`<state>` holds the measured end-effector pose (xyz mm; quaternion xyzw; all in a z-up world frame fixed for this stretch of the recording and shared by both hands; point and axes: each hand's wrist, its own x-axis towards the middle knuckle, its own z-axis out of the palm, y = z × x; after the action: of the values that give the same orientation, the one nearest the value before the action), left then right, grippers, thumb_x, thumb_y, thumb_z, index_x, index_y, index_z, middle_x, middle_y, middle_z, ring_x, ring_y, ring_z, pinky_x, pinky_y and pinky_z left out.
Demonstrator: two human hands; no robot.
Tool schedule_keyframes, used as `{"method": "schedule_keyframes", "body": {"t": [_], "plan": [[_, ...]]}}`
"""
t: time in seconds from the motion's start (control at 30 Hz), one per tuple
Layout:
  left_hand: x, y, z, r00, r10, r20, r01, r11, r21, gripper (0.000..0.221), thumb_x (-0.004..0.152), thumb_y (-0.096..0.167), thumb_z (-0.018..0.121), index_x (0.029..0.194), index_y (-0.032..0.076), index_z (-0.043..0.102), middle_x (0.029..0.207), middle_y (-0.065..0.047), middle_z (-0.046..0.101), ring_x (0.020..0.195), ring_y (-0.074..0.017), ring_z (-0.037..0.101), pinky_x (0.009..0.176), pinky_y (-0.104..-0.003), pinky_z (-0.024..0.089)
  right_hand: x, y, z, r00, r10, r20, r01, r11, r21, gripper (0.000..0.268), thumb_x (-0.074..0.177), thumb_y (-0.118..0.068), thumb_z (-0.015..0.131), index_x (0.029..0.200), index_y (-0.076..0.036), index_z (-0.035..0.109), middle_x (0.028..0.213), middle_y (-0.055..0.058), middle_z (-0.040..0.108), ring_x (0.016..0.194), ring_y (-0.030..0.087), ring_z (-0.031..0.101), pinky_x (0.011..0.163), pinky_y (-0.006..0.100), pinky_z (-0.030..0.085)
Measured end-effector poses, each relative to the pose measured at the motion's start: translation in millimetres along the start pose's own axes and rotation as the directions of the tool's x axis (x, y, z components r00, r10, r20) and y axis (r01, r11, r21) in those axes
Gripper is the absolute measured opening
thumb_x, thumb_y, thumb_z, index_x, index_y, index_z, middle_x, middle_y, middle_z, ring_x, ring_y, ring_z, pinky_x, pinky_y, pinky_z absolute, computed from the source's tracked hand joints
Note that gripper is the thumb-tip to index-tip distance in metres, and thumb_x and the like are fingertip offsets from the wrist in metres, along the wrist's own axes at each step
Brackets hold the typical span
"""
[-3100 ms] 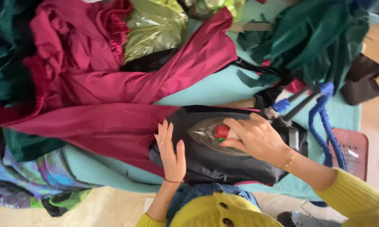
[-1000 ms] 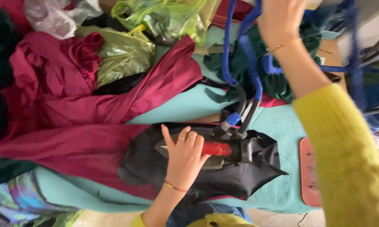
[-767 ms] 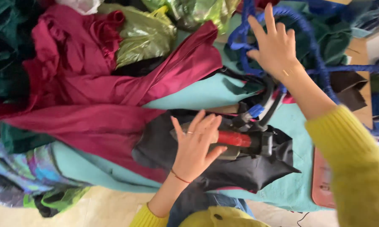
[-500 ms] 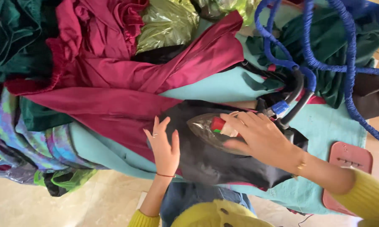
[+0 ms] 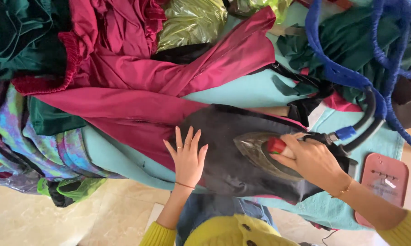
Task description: Ironing and pressing pieces of maroon and black fabric on a workbench using a steam iron
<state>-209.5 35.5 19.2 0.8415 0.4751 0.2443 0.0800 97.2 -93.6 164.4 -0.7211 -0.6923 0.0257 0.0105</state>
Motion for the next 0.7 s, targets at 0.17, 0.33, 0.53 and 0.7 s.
{"method": "schedule_keyframes", "body": {"t": [0.17,0.33,0.53,0.7], "plan": [[-12.6,-12.6,-2.9,1.0,-0.019,-0.01,0.018,1.0,-0.018,0.052,0.11,0.052,0.034,0.148,0.022,0.053,0.156,-0.006,0.051,0.156,-0.0404,0.025,0.118,-0.074,0.008,22.8,-20.5,-4.3,0.998,-0.044,-0.041,0.044,0.999,-0.016,0.053,0.086,-0.061,0.067,0.12,-0.021,0.058,0.067,0.004,0.07,0.069,0.025,0.073,0.075,0.04,0.059],[-20.5,-28.4,-7.9,0.997,-0.053,-0.052,0.051,0.998,-0.024,0.054,0.11,0.052,0.031,0.151,0.022,0.051,0.156,-0.004,0.051,0.155,-0.0395,0.026,0.119,-0.073,0.007,87.3,-83.2,-27.8,0.96,-0.224,-0.166,0.213,0.974,-0.082,0.045,0.095,-0.063,0.058,0.105,-0.019,0.056,0.055,-0.002,0.06,0.05,0.015,0.067,0.065,0.029,0.056],[-29.8,-30.5,-9.1,0.992,-0.112,-0.053,0.108,0.991,-0.084,0.057,0.111,0.051,0.03,0.153,0.018,0.049,0.158,-0.005,0.05,0.156,-0.0406,0.024,0.118,-0.074,0.006,97.1,-86.2,-23.7,0.936,-0.3,-0.184,0.285,0.953,-0.108,0.042,0.095,-0.059,0.061,0.1,-0.017,0.059,0.05,-0.001,0.057,0.042,0.016,0.062,0.058,0.026,0.053],[-26.9,-12.6,-15.7,0.995,-0.086,-0.05,0.083,0.995,-0.059,0.058,0.11,0.051,0.032,0.155,0.017,0.047,0.159,-0.006,0.048,0.156,-0.0419,0.023,0.117,-0.074,0.006,28.1,-22.7,-0.5,0.982,-0.136,-0.135,0.125,0.988,-0.087,0.046,0.088,-0.064,0.064,0.107,-0.022,0.06,0.065,0.007,0.067,0.063,0.027,0.071,0.069,0.036,0.058]]}}
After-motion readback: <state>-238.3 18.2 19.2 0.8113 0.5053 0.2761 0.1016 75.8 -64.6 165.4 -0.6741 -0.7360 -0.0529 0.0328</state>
